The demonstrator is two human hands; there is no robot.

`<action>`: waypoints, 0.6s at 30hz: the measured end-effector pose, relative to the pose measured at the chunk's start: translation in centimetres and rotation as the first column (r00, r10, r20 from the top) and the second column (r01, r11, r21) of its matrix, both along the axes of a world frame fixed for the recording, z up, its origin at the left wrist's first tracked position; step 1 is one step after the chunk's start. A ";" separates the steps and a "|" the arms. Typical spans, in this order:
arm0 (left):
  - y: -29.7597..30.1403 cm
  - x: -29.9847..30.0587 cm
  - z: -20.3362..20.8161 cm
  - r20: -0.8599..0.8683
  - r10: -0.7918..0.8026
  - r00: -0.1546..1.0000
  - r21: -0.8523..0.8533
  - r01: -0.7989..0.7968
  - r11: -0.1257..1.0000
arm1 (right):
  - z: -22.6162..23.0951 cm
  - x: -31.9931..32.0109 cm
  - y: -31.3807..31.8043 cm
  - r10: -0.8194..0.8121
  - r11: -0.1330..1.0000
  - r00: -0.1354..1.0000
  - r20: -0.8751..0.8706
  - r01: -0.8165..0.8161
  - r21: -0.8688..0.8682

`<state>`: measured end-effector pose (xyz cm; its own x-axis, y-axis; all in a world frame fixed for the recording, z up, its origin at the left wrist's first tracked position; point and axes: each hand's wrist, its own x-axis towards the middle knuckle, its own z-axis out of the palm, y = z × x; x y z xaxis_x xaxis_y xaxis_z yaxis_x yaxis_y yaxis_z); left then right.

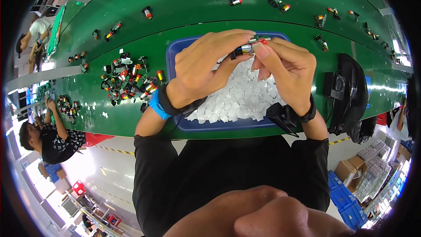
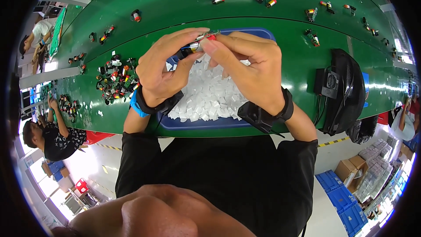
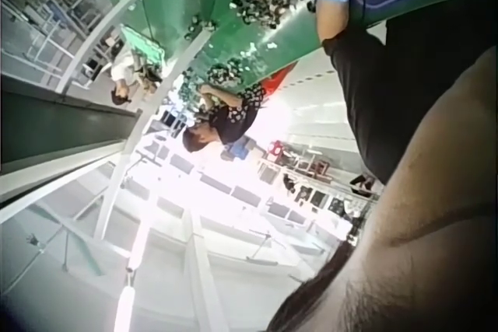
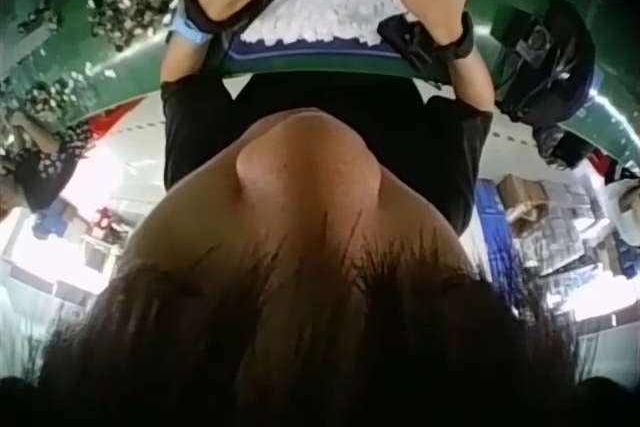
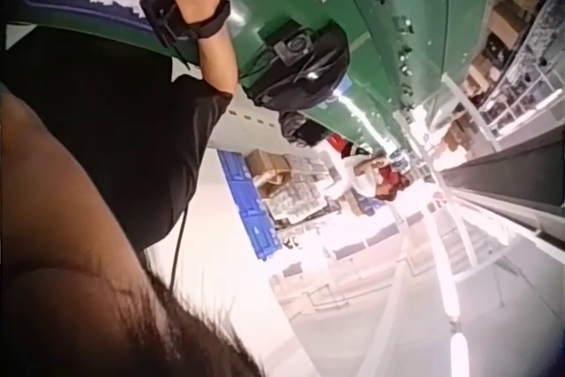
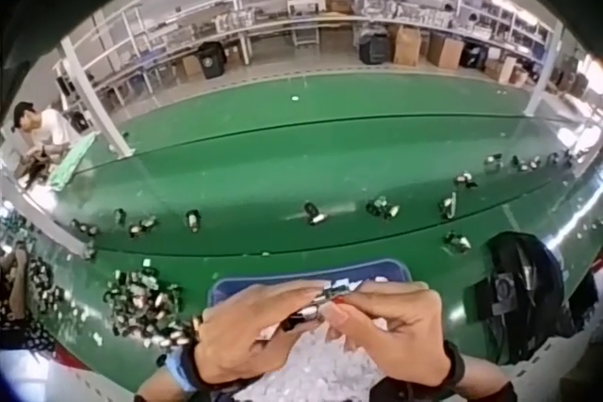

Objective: The person assembles electronic components by picking up a circuit board and a battery, connecting them, and then attaching a white plastic piece from a blue tray. This process is repeated for several units before each completed assembly is placed onto the green workbench.

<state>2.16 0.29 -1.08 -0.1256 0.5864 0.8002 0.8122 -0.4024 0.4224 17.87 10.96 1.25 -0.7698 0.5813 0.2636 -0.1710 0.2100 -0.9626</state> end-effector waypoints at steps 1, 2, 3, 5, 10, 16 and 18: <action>0.0 0.0 -0.1 -0.004 0.002 1.000 0.012 -0.002 1.000 | 0.0 0.0 0.0 0.013 1.000 1.000 0.004 -0.013 -0.021; 0.0 -0.1 0.0 -0.006 0.003 1.000 0.012 -0.003 1.000 | 0.0 0.0 0.0 0.014 1.000 1.000 0.002 -0.014 -0.021; 0.0 -0.1 0.1 0.006 0.005 1.000 -0.022 -0.005 1.000 | -0.1 0.0 0.2 0.019 0.999 0.999 0.042 -0.018 -0.029; 0.2 -0.2 0.2 0.029 0.009 1.000 -0.087 -0.007 0.996 | -0.4 0.0 0.6 0.027 0.999 0.992 0.122 -0.022 -0.043; 0.0 0.3 1.1 0.100 0.042 0.994 -0.124 -0.029 0.992 | -0.7 -0.4 1.1 0.010 1.000 0.996 0.092 -0.011 0.009; 1.1 -2.4 1.0 0.341 0.119 0.932 -0.345 0.007 0.938 | -1.1 -0.9 1.5 0.009 0.993 0.993 0.118 -0.023 0.114; 2.1 -6.0 0.2 0.349 0.169 0.922 -0.546 0.054 0.836 | -1.2 -0.6 1.2 -0.009 0.993 0.994 0.109 -0.004 0.116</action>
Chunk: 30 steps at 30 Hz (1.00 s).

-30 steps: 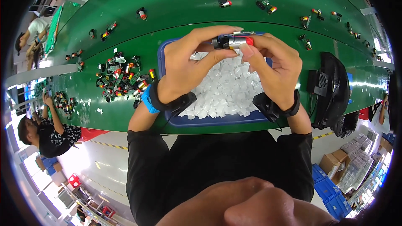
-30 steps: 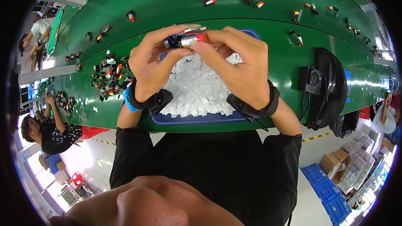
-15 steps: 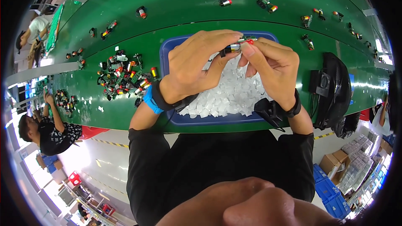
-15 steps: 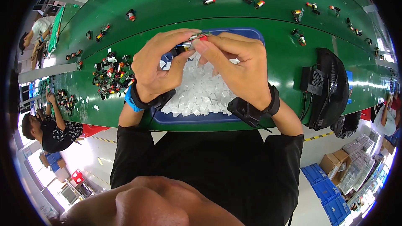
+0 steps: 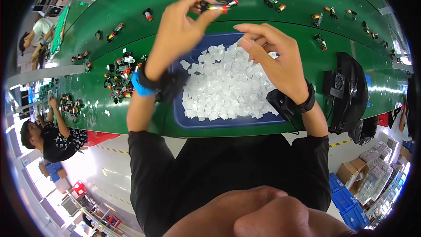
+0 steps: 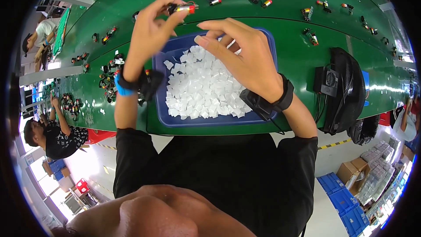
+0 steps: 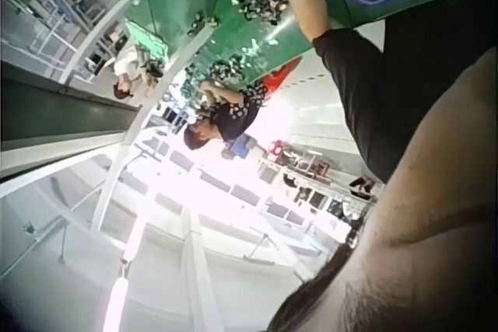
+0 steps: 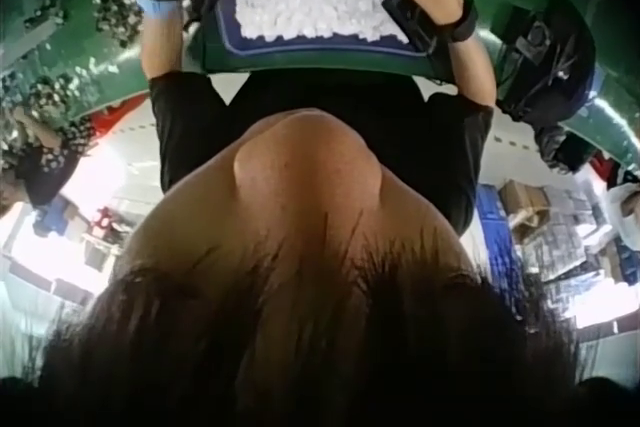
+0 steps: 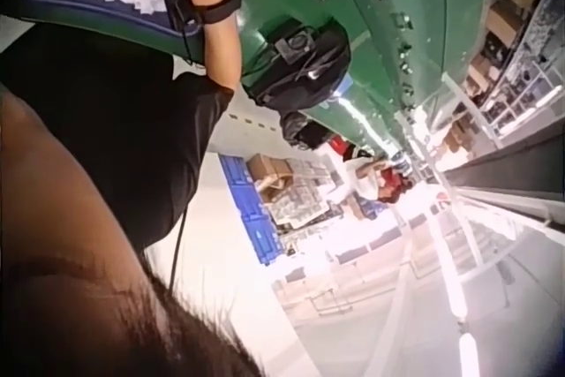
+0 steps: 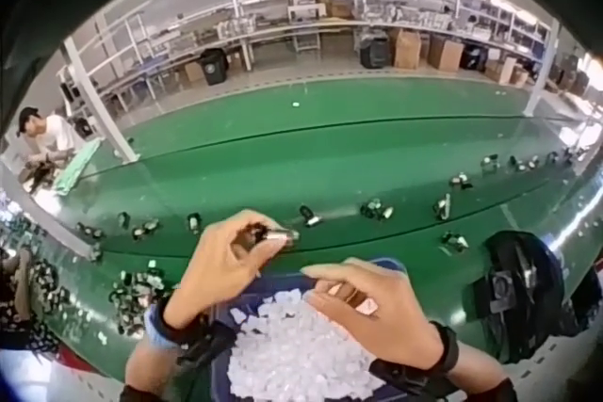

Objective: The person assembles electronic components by picking up a circuit board and a battery, connecting them, and then attaching a white plastic piece from a blue tray. This process is repeated for several units before each completed assembly is placed onto the green workbench.

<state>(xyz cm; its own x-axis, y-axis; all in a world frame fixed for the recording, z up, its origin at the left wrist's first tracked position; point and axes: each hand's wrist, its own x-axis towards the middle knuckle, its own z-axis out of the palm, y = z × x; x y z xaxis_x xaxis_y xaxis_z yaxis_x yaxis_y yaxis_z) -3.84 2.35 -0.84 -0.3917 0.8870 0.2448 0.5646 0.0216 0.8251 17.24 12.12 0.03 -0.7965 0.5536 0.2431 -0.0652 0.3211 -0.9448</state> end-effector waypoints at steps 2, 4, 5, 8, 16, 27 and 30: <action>1.9 -5.7 -1.9 0.032 -0.125 0.992 -0.296 0.129 0.946 | 0.1 -0.1 -0.2 0.039 0.997 0.999 0.006 -0.040 0.071; 3.7 -9.2 -3.9 0.112 -0.195 0.974 -0.446 0.225 0.866 | 0.1 0.0 -0.5 0.056 0.992 0.998 0.006 -0.056 0.111; 4.7 -10.7 -5.7 -0.265 -0.252 0.931 -0.506 0.089 0.858 | 0.0 -0.1 -0.3 0.071 0.986 0.997 0.033 -0.075 0.147; 6.9 -10.6 -7.8 -0.717 -0.209 0.664 -0.309 -0.034 0.950 | -0.2 0.3 -0.3 0.088 0.972 0.992 0.091 -0.105 0.212; 9.3 -7.7 -6.7 -0.615 -0.335 0.714 -0.342 0.141 0.929 | -0.3 0.3 0.3 0.067 0.976 0.995 0.075 -0.081 0.200; 5.3 -4.5 -8.4 -0.698 -0.172 0.696 -0.256 -0.019 0.966 | -0.6 -0.1 1.6 0.022 0.983 0.994 0.107 -0.041 0.178; 5.3 -5.8 -7.7 -0.395 -0.213 0.894 -0.327 0.080 0.942 | -0.4 0.0 1.9 0.017 0.980 0.992 0.122 -0.040 0.194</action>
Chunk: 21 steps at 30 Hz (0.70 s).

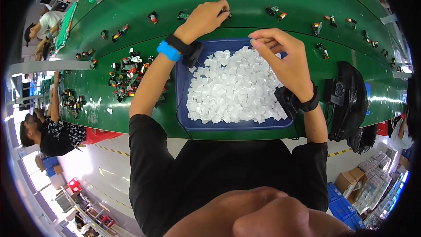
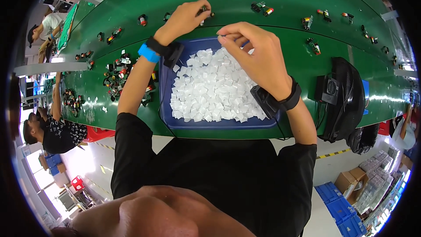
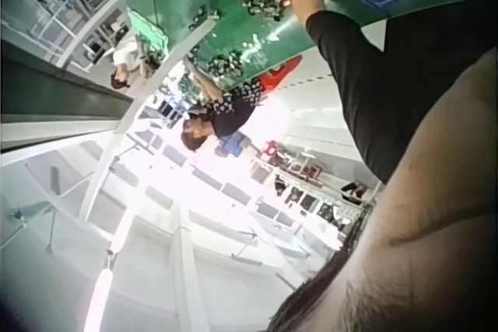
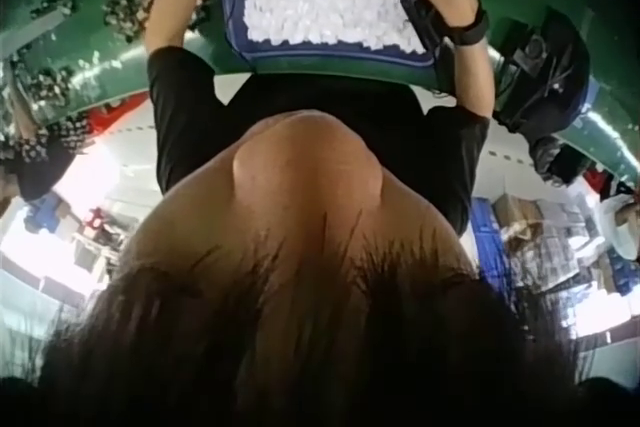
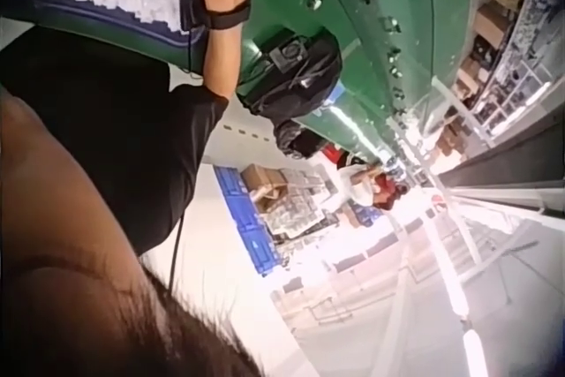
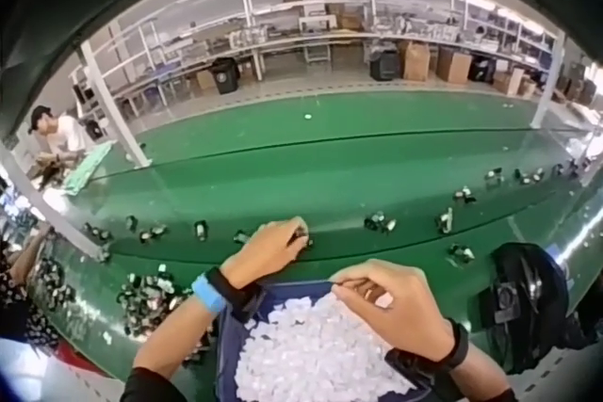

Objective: The person assembles electronic components by picking up a circuit board and a battery, connecting them, and then attaching a white plastic piece from a blue tray. This process is repeated for several units before each completed assembly is placed onto the green workbench.

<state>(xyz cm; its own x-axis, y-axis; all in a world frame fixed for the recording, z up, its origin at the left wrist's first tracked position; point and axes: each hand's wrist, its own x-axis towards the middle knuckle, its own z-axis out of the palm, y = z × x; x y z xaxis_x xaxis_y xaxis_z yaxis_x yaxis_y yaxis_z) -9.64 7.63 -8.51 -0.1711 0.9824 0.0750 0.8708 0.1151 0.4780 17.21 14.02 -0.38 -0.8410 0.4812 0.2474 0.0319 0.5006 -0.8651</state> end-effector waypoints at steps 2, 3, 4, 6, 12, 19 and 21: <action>-1.1 0.7 1.3 0.334 0.013 0.942 0.028 -0.023 0.999 | -0.2 0.1 0.1 -0.021 1.000 1.000 0.008 0.021 -0.003; -1.8 1.5 2.6 0.629 0.018 0.777 0.046 -0.061 0.997 | -0.2 -0.2 0.1 -0.071 0.997 0.997 -0.040 0.071 -0.005; -2.6 2.5 4.0 0.630 0.016 0.777 0.043 -0.054 0.998 | -0.2 -0.5 0.1 -0.121 0.993 0.989 -0.087 0.121 -0.009; -4.7 5.0 7.2 0.820 -0.073 0.568 0.109 -0.028 0.994 | -0.1 -0.9 -0.3 -0.173 0.985 0.976 -0.129 0.172 -0.018; -6.7 8.9 9.1 0.938 -0.091 0.336 0.099 -0.005 0.995 | 0.1 -1.0 -1.2 -0.133 0.987 0.985 -0.113 0.121 -0.106; -7.7 10.7 9.1 0.874 -0.185 0.450 0.214 -0.013 0.977 | -0.4 -0.6 -0.7 -0.089 0.995 0.981 -0.170 0.093 0.016; -7.6 10.7 9.5 0.932 -0.121 0.341 0.140 -0.030 0.990 | -0.1 -0.5 -0.6 -0.051 0.994 0.984 -0.172 0.067 0.089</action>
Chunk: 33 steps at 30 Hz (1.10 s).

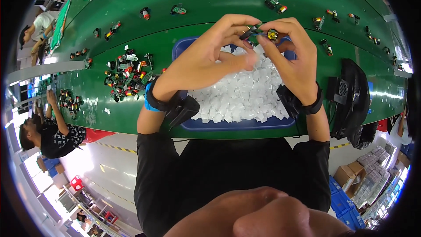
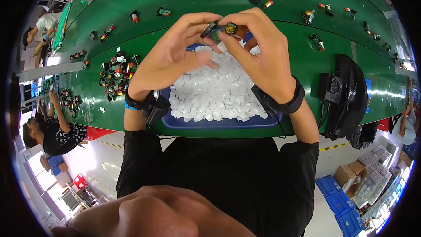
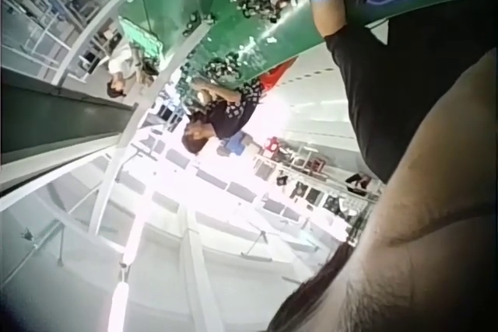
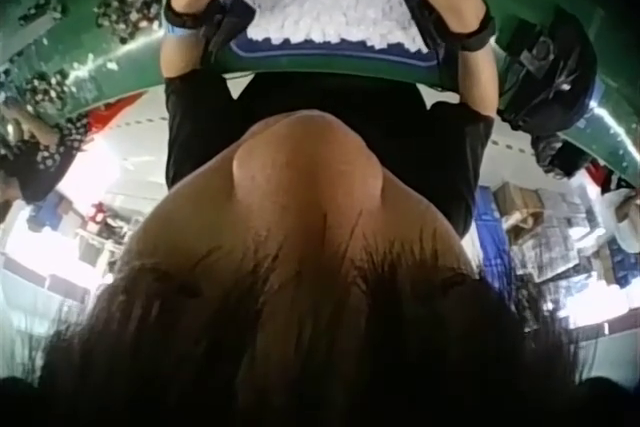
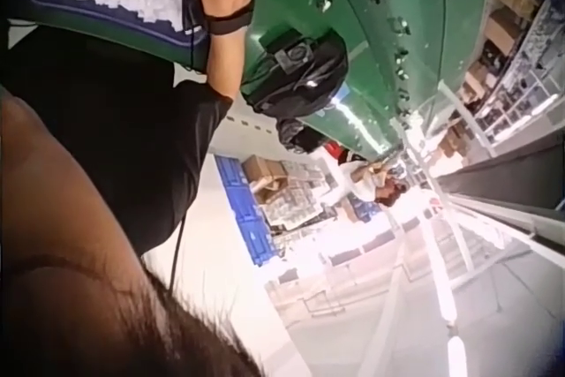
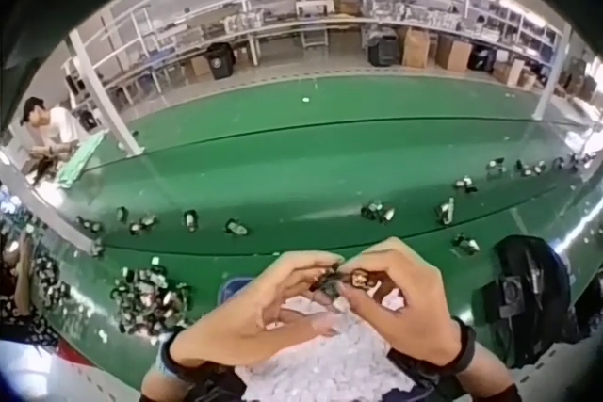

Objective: The person assembles electronic components by picking up a circuit board and a battery, connecting them, and then attaching a white plastic piece from a blue tray. This process is repeated for several units before each completed assembly is placed onto the green workbench.

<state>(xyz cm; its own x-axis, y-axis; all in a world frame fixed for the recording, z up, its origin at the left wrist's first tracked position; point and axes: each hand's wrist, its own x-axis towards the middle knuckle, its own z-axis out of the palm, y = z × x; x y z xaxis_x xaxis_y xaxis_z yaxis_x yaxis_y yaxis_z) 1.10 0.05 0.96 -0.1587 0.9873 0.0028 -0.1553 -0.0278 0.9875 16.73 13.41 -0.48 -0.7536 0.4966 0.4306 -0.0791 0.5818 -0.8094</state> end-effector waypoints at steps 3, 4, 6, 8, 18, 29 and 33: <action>0.1 -0.1 -0.1 0.060 -0.018 0.998 -0.032 0.020 0.999 | -0.4 0.0 0.6 0.059 0.997 0.997 -0.049 -0.056 0.057; 0.1 -0.2 -0.3 0.059 -0.035 0.998 -0.027 0.037 0.999 | -0.4 0.1 0.7 0.088 0.993 0.993 -0.072 -0.082 0.087; 0.2 -0.1 -0.8 0.063 -0.056 0.996 -0.023 0.057 0.998 | -0.3 0.2 0.5 0.075 0.996 0.996 -0.055 -0.073 0.045; 0.4 0.2 -1.2 -0.142 0.038 0.989 0.067 -0.029 0.997 | 0.0 0.2 0.2 0.054 0.998 0.998 -0.025 -0.054 -0.033; 0.0 -0.9 -0.7 0.021 -0.063 0.998 -0.062 0.064 0.996 | 1.4 0.9 0.1 0.015 0.993 0.999 -0.050 -0.021 -0.112; -0.2 -0.5 0.2 0.021 0.120 0.993 -0.110 -0.117 0.987 | 1.5 1.5 1.0 0.030 0.813 0.996 0.083 -0.072 0.577; -0.1 -0.4 0.1 -0.018 0.167 0.986 -0.066 -0.168 0.984 | 1.0 1.2 0.7 -0.038 0.675 0.999 -0.024 0.043 0.736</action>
